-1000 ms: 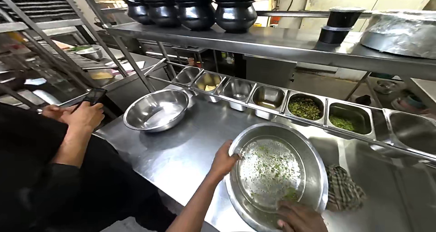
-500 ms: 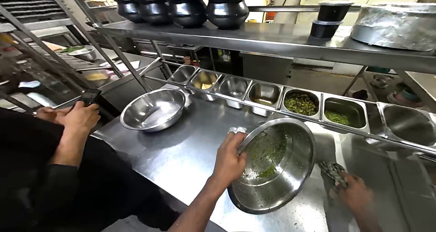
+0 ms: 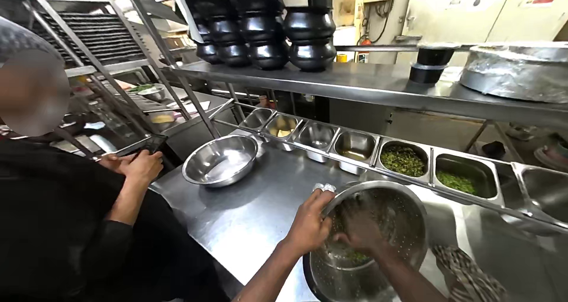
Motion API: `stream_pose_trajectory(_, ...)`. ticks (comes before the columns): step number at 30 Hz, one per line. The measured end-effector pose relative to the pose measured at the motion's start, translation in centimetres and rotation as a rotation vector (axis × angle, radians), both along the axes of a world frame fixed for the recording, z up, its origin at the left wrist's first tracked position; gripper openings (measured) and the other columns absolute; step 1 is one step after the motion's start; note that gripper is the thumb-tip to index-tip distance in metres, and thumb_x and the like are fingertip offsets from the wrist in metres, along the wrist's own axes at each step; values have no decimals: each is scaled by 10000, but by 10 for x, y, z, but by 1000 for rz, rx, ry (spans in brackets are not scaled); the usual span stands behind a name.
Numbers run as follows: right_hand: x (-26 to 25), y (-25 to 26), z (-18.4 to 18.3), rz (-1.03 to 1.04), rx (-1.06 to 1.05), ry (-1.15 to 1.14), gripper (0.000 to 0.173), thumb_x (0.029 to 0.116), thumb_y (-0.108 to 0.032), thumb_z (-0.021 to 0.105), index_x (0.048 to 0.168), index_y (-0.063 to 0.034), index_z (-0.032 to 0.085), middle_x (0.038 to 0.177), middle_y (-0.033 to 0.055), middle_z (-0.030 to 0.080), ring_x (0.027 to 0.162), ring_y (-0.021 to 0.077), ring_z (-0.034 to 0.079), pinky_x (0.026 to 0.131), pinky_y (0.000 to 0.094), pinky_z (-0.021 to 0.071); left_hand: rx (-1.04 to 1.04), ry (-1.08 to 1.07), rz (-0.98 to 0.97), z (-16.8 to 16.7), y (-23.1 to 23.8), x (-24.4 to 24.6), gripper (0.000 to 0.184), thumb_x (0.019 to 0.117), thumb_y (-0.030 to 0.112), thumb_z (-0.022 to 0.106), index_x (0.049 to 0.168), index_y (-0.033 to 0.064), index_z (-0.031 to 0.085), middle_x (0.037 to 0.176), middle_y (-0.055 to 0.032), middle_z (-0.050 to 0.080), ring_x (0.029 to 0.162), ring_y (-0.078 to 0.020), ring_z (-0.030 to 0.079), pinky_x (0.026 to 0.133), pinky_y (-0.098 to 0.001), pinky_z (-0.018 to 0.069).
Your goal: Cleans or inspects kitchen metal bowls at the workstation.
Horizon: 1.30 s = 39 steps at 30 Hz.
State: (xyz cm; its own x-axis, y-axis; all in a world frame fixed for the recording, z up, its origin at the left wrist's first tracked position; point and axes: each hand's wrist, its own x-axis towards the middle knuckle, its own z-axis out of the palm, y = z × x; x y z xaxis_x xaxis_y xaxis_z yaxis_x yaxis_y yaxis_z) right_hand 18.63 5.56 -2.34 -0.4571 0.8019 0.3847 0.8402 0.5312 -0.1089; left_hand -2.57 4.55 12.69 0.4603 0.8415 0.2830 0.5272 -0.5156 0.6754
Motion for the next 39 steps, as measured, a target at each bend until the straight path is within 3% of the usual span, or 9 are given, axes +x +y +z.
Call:
stream_pose_trajectory(6,25,-28,-19,568,-360,-279,565,1100,-423,327,1606,-174,365,1695,24,287,1587,222,184,1286,518,123,-79,65,119,-3,8,-12,426,858,36,600,1274,112,652,1169,-102,656,1051,-219,659,915,-441,561)
stream_pose_trajectory(8,44,-40,4,454,-382,-253,356,1032,-188,512,1343,-90,654,1484,90,587,1445,294,477,1193,525,368,-81,93,141,1,9,-8,422,862,25,610,1271,120,650,1152,-99,657,1026,-227,664,892,-453,564)
stream_pose_trajectory(11,60,-38,23,12,5,1,304,990,-206,549,1154,-37,742,1233,167,725,1149,362,700,942,551,575,-72,112,157,9,5,1,429,866,10,644,1281,117,654,1125,-114,654,1001,-258,663,867,-484,566)
stream_pose_trajectory(14,53,-26,14,-388,-104,42,766,1034,-592,374,1561,-36,409,1626,179,385,1502,359,375,1212,565,320,-26,120,150,10,0,11,436,851,5,653,1269,131,661,1104,-107,652,944,-253,674,811,-478,583)
stream_pose_trajectory(20,-15,-95,-27,-542,-637,190,1047,977,-734,310,1610,77,111,1686,296,66,1580,432,74,1277,578,47,-9,137,153,18,-11,27,421,869,28,641,1272,149,665,1099,-109,641,883,-249,676,763,-460,588)
stream_pose_trajectory(23,1,-100,3,-551,-694,391,616,1032,-443,507,1519,-68,482,1536,189,499,1414,361,488,1182,554,365,-2,170,149,22,-15,31,415,875,30,642,1265,171,667,1081,-100,638,833,-241,672,718,-449,586)
stream_pose_trajectory(26,28,-83,-5,-541,-276,683,388,995,-233,557,1294,1,638,1271,246,636,1082,374,683,902,539,580,12,140,102,23,-21,37,384,892,41,640,1254,169,663,1084,-90,628,814,-231,665,696,-445,586)
stream_pose_trajectory(31,33,-54,-29,-708,-91,981,259,992,-124,554,1145,55,663,1135,236,664,979,323,680,867,495,565,7,63,18,22,-24,48,249,942,149,667,1190,170,666,1017,-58,614,788,-192,645,683,-421,581)
stream_pose_trajectory(39,-18,-74,-44,-766,-332,1053,228,969,-134,601,1118,25,668,1099,208,673,1010,312,671,912,498,548,-18,-35,43,22,-28,62,267,881,126,646,1142,167,689,989,-21,608,765,-150,616,644,-388,555)
